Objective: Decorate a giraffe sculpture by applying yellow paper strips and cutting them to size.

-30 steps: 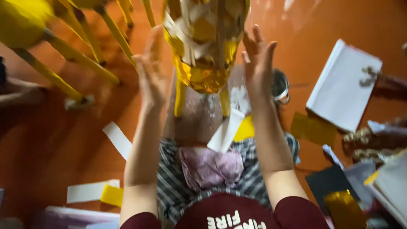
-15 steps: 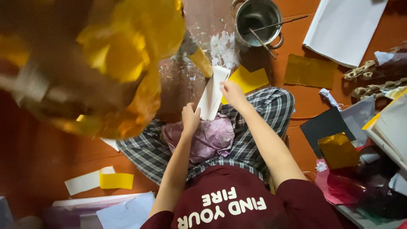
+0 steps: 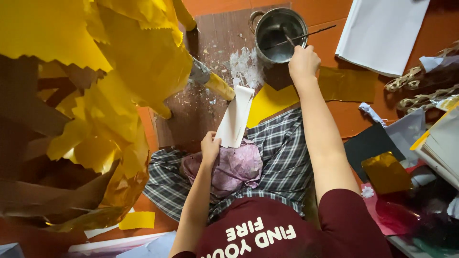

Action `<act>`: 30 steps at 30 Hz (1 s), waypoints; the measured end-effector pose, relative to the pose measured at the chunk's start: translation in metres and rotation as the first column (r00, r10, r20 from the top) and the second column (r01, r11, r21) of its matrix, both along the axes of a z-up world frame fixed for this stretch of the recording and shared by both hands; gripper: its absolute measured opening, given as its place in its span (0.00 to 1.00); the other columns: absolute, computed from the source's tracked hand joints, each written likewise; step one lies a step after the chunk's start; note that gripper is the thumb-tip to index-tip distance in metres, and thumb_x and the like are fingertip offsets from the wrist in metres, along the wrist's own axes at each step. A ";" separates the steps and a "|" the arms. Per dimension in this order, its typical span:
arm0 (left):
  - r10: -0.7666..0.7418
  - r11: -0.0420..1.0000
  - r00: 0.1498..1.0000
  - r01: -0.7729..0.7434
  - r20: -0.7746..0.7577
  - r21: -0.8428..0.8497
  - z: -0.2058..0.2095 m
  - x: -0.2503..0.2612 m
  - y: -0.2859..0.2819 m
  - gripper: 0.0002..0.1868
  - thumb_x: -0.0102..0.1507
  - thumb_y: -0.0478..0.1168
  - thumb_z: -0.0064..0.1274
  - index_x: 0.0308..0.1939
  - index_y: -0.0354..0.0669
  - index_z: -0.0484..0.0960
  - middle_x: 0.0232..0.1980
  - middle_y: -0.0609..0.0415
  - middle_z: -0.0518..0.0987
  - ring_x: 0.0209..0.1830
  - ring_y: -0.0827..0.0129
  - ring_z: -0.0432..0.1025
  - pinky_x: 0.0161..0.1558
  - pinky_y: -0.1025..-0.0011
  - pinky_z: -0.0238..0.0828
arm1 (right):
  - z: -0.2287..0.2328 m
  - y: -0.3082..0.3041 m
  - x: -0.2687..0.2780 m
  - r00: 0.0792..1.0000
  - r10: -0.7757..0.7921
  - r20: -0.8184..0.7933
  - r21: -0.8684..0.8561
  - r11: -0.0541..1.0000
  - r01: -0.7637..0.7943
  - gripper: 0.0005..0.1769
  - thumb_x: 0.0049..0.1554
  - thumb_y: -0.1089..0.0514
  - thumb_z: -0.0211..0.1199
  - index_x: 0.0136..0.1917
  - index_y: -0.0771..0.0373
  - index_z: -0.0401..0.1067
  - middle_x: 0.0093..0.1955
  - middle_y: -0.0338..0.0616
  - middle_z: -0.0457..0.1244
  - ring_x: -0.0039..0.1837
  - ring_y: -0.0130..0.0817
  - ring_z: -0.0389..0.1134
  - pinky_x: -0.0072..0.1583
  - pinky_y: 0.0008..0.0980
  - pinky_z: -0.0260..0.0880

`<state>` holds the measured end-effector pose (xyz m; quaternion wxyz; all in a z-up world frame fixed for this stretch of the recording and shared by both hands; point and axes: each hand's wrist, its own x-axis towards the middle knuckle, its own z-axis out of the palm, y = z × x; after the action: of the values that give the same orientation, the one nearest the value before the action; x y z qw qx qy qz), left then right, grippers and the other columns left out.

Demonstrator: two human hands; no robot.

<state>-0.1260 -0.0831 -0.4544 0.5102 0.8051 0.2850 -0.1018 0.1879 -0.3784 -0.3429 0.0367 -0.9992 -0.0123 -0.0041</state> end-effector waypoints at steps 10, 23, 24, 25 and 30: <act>-0.122 0.950 0.992 0.110 0.026 0.292 0.025 -0.001 0.006 0.10 0.61 0.46 0.59 0.40 0.46 0.84 0.43 0.47 0.80 0.48 0.49 0.77 0.51 0.58 0.75 | 0.039 0.009 -0.093 0.970 0.019 -0.241 0.595 0.792 0.132 0.21 0.56 0.56 0.67 0.63 0.48 0.78 0.55 0.45 0.71 0.58 0.49 0.72 0.57 0.48 0.74; 0.621 0.747 0.784 -0.597 -0.015 -0.290 0.016 0.000 0.032 0.26 0.62 0.32 0.48 0.64 0.27 0.68 0.60 0.24 0.72 0.63 0.36 0.70 0.57 0.47 0.73 | -0.046 0.006 -0.100 0.824 -0.029 -0.566 0.810 0.163 0.563 0.14 0.68 0.56 0.52 0.58 0.58 0.77 0.33 0.38 0.63 0.28 0.23 0.64 0.23 0.16 0.62; 0.669 0.655 0.743 -0.609 -0.033 -0.447 -0.017 0.002 0.037 0.28 0.63 0.32 0.48 0.66 0.24 0.66 0.61 0.22 0.69 0.63 0.32 0.68 0.57 0.44 0.72 | -0.033 0.006 -0.107 0.842 -0.001 -0.539 0.841 0.061 0.538 0.14 0.69 0.55 0.51 0.60 0.58 0.75 0.33 0.39 0.62 0.28 0.22 0.62 0.23 0.15 0.57; 0.713 0.541 0.699 -0.600 -0.057 -0.590 -0.050 0.004 0.044 0.29 0.63 0.31 0.48 0.68 0.21 0.63 0.61 0.19 0.67 0.64 0.29 0.66 0.57 0.41 0.72 | -0.022 0.007 -0.114 0.861 0.026 -0.508 0.860 -0.043 0.509 0.14 0.69 0.55 0.51 0.63 0.58 0.73 0.33 0.40 0.62 0.28 0.21 0.60 0.24 0.13 0.53; 0.804 0.310 0.566 -0.662 -0.183 -0.682 -0.100 0.018 0.041 0.27 0.60 0.31 0.60 0.61 0.24 0.69 0.56 0.26 0.70 0.52 0.34 0.72 0.46 0.40 0.78 | 0.035 -0.011 -0.179 0.863 0.258 -0.435 0.860 -0.167 0.483 0.16 0.69 0.57 0.47 0.69 0.55 0.65 0.32 0.43 0.58 0.25 0.24 0.58 0.25 0.14 0.58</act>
<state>-0.1084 -0.0419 -0.5542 0.7817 0.3380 0.5095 0.1226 0.0091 -0.3898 -0.3083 0.7819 -0.5714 0.0989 0.2287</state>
